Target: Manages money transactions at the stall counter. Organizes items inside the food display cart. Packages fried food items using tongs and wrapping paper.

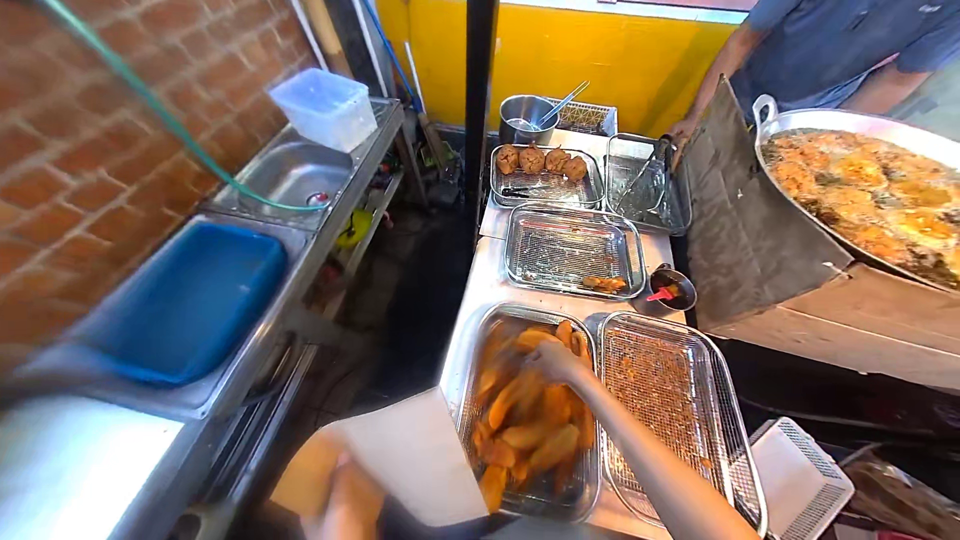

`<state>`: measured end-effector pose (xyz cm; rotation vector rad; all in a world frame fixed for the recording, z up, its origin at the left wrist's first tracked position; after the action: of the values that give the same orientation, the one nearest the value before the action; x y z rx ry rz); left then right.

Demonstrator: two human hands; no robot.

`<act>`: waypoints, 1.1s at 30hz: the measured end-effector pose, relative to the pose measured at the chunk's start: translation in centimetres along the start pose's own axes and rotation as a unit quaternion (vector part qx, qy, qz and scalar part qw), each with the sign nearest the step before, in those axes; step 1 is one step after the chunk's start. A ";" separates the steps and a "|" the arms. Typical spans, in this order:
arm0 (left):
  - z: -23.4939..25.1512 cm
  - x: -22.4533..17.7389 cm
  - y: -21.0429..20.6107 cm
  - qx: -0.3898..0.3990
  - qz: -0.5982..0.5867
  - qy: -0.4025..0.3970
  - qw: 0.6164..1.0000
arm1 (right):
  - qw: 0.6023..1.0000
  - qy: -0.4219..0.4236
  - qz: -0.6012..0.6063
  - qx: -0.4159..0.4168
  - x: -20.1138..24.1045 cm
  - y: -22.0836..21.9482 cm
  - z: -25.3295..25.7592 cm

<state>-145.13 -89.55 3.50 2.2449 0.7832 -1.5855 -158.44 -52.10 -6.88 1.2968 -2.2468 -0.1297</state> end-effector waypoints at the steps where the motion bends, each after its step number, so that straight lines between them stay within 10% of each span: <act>1: -0.1 -0.2 0.0 0.007 0.004 -0.011 1.000 | 1.000 0.013 0.004 -0.001 0.0 0.1 -0.3; 13: -0.4 0.3 1.7 -0.009 -0.002 -0.014 1.000 | 0.986 -0.089 -0.123 -0.067 -2.4 9.5 -6.9; 33: 0.1 1.3 4.4 -0.033 -0.017 -0.018 0.999 | 0.998 -0.057 -0.030 -0.018 -0.9 -1.9 -0.8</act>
<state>-142.34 -92.86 1.90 2.1624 0.8562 -1.5869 -156.23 -52.21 -7.24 1.3691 -2.2908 -0.2718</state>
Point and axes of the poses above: each hand's wrist, its own z-axis towards the middle knuckle, its own y-axis out of the back of the hand, x = y × z, the point moved 9 cm from there along z, towards the middle knuckle, and after that the axes turned 10 degrees about x, right-handed, at the moved point
